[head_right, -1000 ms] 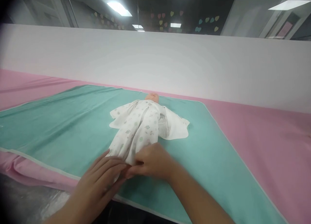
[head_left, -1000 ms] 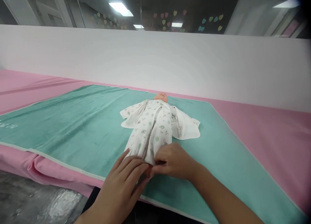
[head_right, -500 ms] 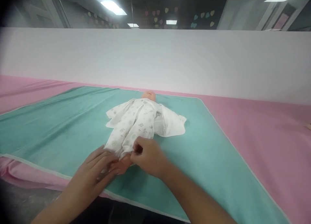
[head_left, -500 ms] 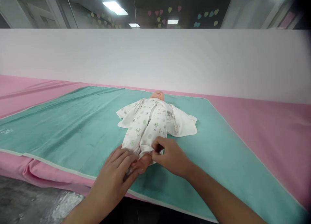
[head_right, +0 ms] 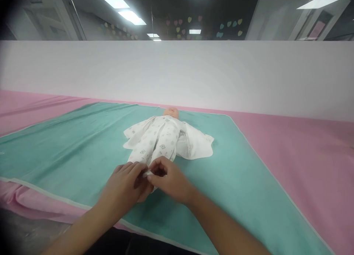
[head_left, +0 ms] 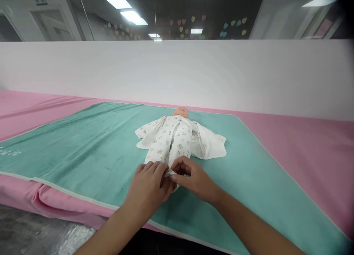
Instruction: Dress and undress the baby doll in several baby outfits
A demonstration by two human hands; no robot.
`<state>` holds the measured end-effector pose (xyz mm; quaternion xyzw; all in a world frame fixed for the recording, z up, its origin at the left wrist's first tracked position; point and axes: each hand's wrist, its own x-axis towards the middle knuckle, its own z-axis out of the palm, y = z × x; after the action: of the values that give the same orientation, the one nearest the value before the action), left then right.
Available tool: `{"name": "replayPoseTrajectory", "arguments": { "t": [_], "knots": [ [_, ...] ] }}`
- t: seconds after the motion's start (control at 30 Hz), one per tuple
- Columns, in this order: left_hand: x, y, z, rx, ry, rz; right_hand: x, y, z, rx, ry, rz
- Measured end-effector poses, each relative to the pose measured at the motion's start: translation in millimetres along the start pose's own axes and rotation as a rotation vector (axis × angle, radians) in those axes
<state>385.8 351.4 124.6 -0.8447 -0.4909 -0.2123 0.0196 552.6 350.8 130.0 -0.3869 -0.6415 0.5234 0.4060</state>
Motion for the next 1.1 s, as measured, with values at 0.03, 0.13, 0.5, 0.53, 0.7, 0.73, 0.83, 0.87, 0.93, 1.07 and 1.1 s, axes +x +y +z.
{"name": "replayPoseTrajectory", "arguments": {
  "t": [0.03, 0.13, 0.5, 0.53, 0.7, 0.73, 0.83, 0.87, 0.93, 1.07, 1.1],
  "knots": [
    [0.5, 0.4, 1.0, 0.008, 0.014, 0.012, -0.5, -0.2, 1.4, -0.036, -0.001, -0.01],
    [0.1, -0.2, 1.5, -0.008, 0.031, 0.046, -2.5, 1.4, 7.8, -0.235, 0.028, -0.071],
    [-25.4, -16.4, 2.9, -0.194, 0.238, 0.139, -9.8, 20.9, 25.9, -1.061, 0.207, -0.672],
    [-27.7, -17.0, 2.4, -0.211, 0.257, 0.149, -10.3, 21.8, 26.4, -1.117, 0.238, -0.69],
    [-30.1, -13.1, -0.9, -0.297, 0.26, 0.227, -11.1, 24.1, 28.9, -1.278, 0.304, -0.705],
    [-29.2, -11.4, -1.0, -0.313, 0.259, 0.252, -11.2, 24.4, 29.6, -1.278, 0.311, -0.703],
    [-26.3, -6.6, 0.0, -0.343, 0.241, 0.318, -12.1, 24.9, 31.3, -1.241, 0.304, -0.699],
    [-25.8, -5.7, 0.4, -0.345, 0.234, 0.333, -12.5, 24.6, 31.5, -1.225, 0.292, -0.697],
    [-26.4, -5.3, 1.0, -0.339, 0.225, 0.352, -13.6, 23.4, 31.2, -1.199, 0.255, -0.694],
    [-32.2, -11.1, -0.8, -0.299, 0.178, 0.359, -16.9, 18.3, 28.9, -1.221, 0.153, -0.636],
    [-34.1, -13.5, -1.7, -0.282, 0.168, 0.36, -17.9, 16.9, 28.5, -1.23, 0.132, -0.607]
  ]
}}
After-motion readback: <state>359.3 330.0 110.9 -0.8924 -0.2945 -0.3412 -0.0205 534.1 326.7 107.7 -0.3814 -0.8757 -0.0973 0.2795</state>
